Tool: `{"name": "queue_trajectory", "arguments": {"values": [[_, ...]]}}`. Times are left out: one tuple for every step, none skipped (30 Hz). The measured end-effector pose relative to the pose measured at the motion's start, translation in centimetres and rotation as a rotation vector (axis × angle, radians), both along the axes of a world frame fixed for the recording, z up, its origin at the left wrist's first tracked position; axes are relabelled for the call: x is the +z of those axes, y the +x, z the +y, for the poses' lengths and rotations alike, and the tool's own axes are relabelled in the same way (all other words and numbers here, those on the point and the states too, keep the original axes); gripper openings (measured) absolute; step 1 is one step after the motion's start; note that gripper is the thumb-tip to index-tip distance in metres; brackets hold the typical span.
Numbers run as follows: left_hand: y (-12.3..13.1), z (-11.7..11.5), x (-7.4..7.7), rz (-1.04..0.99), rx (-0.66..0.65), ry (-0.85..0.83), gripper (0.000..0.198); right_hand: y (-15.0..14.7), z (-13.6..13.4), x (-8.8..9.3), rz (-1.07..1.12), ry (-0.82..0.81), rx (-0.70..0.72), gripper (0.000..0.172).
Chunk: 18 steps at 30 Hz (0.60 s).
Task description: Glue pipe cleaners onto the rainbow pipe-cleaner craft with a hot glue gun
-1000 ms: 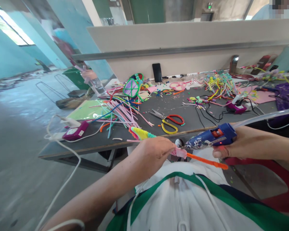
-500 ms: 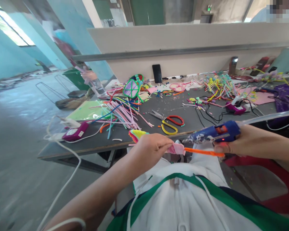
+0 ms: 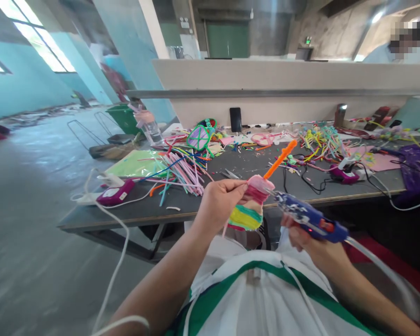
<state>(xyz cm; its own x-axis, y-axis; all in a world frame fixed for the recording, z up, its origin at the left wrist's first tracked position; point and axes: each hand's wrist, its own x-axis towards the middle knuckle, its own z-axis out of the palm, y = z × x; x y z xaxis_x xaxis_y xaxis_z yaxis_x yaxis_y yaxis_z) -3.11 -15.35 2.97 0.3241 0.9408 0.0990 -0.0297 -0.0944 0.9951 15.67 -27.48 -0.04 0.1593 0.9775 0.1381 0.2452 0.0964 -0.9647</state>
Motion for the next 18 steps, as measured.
{"name": "queue_trajectory", "arguments": {"values": [[0.2,0.0,0.0,-0.019,-0.010,-0.014,0.030,-0.7,0.7,-0.4,0.042,-0.012,-0.018,0.025],[0.3,0.0,-0.1,-0.038,-0.019,-0.025,0.030,-1.3,1.4,-0.7,0.067,-0.013,-0.025,0.025],[0.4,-0.1,-0.1,-0.054,-0.025,-0.035,0.030,-1.7,1.9,-0.9,0.080,0.000,-0.049,0.026],[0.6,-0.1,-0.1,-0.067,-0.028,-0.042,0.031,-2.0,2.3,-0.9,0.080,0.006,-0.062,0.026],[0.7,-0.2,-0.2,-0.076,-0.028,-0.050,0.030,-2.1,2.6,-1.0,0.077,0.017,-0.075,0.026],[0.8,-0.3,-0.2,-0.081,-0.028,-0.056,0.030,-2.1,2.7,-1.0,0.070,0.025,-0.087,0.025],[1.0,-0.3,-0.3,-0.085,-0.023,-0.063,0.030,-2.0,2.7,-1.0,0.062,0.025,-0.097,0.025],[1.1,-0.4,-0.4,-0.091,-0.014,-0.070,0.029,-2.0,2.7,-1.0,0.057,0.028,-0.106,0.025],[1.3,-0.5,-0.4,-0.101,-0.002,-0.076,0.028,-1.9,2.6,-1.0,0.054,0.034,-0.120,0.026],[1.5,-0.5,-0.5,-0.115,0.011,-0.080,0.028,-1.8,2.6,-1.1,0.052,0.040,-0.135,0.026],[1.7,-0.6,-0.6,-0.132,0.022,-0.082,0.027,-1.7,2.5,-1.2,0.053,0.045,-0.145,0.027],[1.8,-0.7,-0.7,-0.150,0.029,-0.083,0.026,-1.6,2.5,-1.4,0.060,0.049,-0.150,0.028],[2.0,-0.7,-0.7,-0.166,0.029,-0.080,0.026,-1.6,2.5,-1.5,0.073,0.048,-0.150,0.028],[2.1,-0.8,-0.8,-0.178,0.024,-0.076,0.026,-1.6,2.5,-1.7,0.089,0.040,-0.151,0.030],[2.2,-0.8,-0.8,-0.186,0.021,-0.070,0.026,-1.5,2.6,-1.9,0.107,0.026,-0.152,0.031],[2.3,-0.9,-0.8,-0.190,0.020,-0.066,0.026,-1.5,2.7,-2.2,0.126,0.013,-0.152,0.032],[2.4,-0.9,-0.8,-0.191,0.020,-0.063,0.026,-1.5,2.8,-2.4,0.142,0.004,-0.153,0.033],[2.4,-0.9,-0.7,-0.192,0.022,-0.062,0.026,-1.5,2.9,-2.7,0.155,0.001,-0.151,0.033]]}}
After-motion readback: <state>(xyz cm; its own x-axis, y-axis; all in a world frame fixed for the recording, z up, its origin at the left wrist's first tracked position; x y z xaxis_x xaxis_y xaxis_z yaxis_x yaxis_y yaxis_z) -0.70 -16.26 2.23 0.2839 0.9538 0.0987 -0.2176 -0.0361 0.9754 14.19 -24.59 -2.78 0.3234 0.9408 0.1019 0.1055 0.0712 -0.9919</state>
